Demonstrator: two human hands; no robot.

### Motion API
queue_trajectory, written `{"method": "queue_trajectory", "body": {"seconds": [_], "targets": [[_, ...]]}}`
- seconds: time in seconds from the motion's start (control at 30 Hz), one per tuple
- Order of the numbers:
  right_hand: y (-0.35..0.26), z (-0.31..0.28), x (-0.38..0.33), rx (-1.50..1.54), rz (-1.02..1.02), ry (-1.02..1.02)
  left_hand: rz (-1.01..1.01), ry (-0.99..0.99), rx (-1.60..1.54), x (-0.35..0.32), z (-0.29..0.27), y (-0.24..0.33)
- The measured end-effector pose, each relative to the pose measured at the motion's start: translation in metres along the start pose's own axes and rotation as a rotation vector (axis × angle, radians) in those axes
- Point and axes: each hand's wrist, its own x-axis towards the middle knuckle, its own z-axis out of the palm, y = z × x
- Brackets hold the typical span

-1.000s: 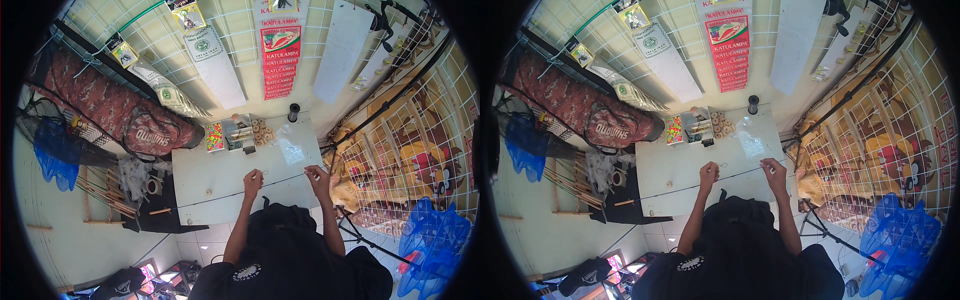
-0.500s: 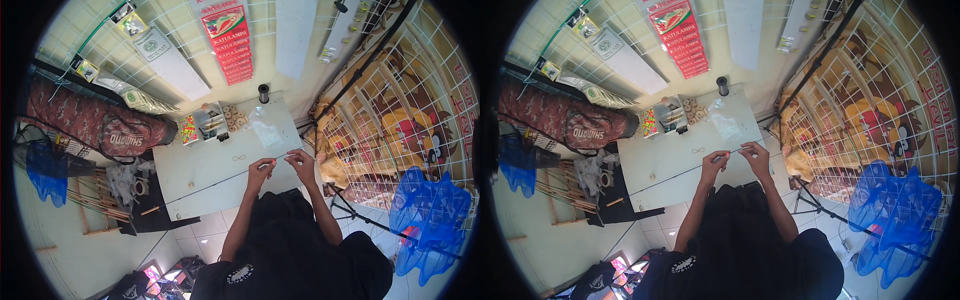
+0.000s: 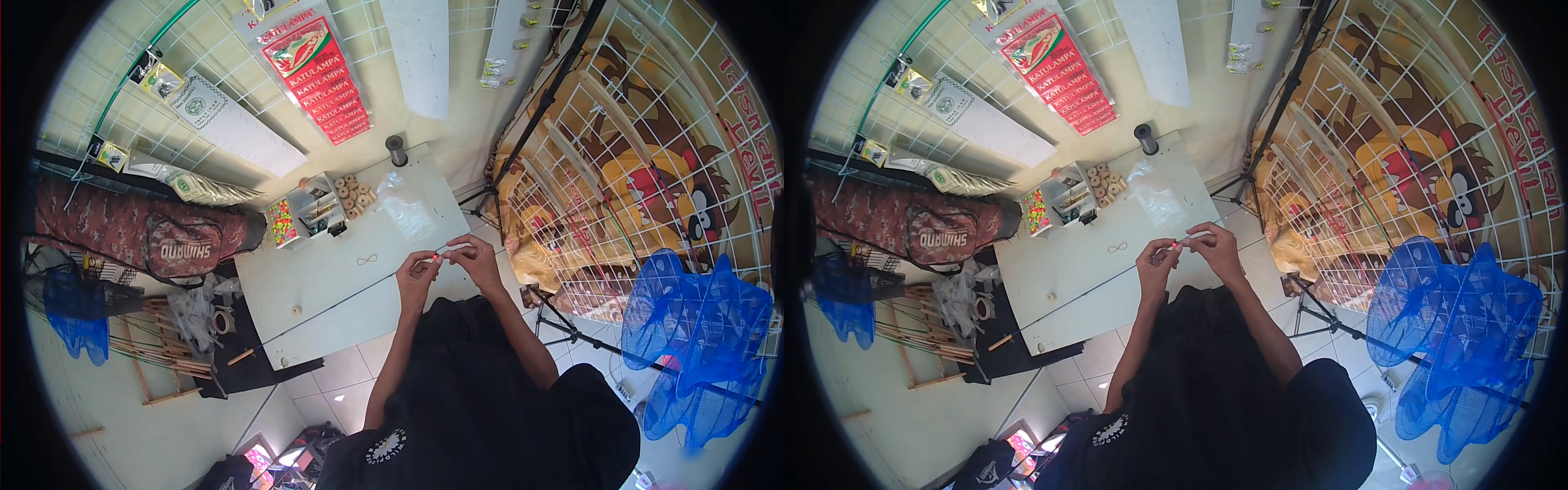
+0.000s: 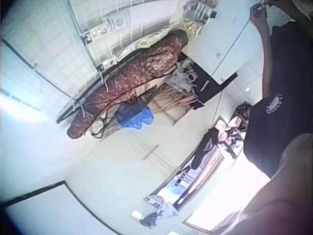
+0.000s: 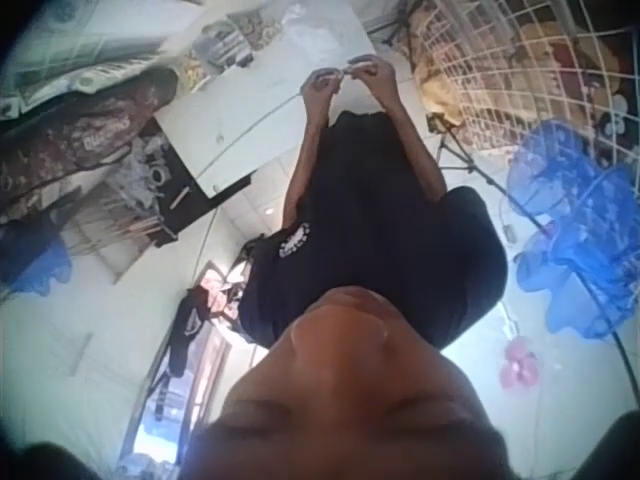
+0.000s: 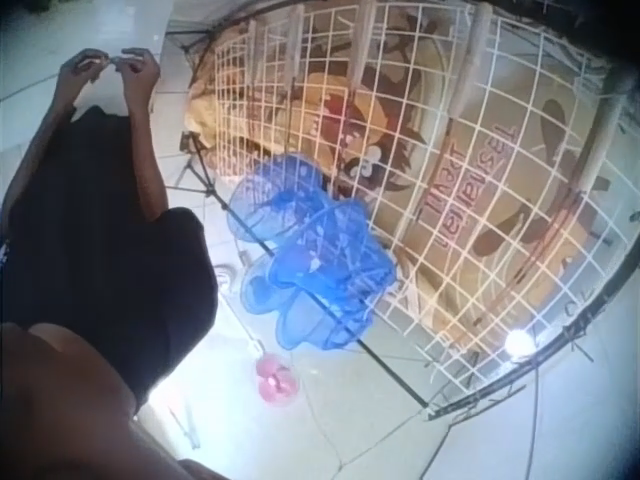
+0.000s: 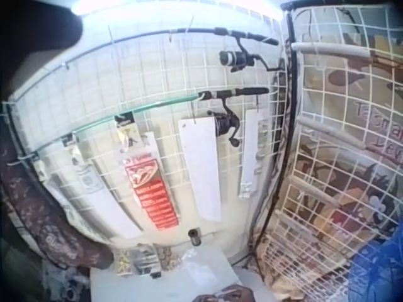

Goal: Assembling or inspecting a fishing rod by attaching components or feeding line through guides.

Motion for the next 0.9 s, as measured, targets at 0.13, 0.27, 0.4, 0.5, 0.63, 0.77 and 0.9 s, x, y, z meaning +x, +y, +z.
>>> {"method": "queue_trajectory", "body": {"seconds": [0.13,0.27,0.4,0.5,0.63,0.77,0.9], "targets": [[-0.001,-0.005,0.006,0.107,0.034,-0.04,0.119,0.01,0.038,0.004,0.007,-0.002],[-0.003,-0.009,0.013,0.218,0.06,-0.068,0.23,0.027,0.04,0.011,0.016,-0.003],[-0.002,-0.012,0.017,0.236,0.093,-0.07,0.324,0.047,0.152,0.018,0.022,0.0],[-0.001,-0.014,0.02,0.289,0.099,-0.086,0.346,0.032,0.191,0.025,0.021,0.0],[0.002,-0.014,0.024,0.336,0.145,-0.091,0.44,0.041,0.287,0.034,0.02,-0.006],[0.003,-0.017,0.029,0.303,0.153,-0.12,0.443,0.055,0.292,0.037,0.019,-0.009],[0.003,-0.016,0.03,0.271,0.157,-0.122,0.414,0.031,0.414,0.036,0.013,-0.013]]}}
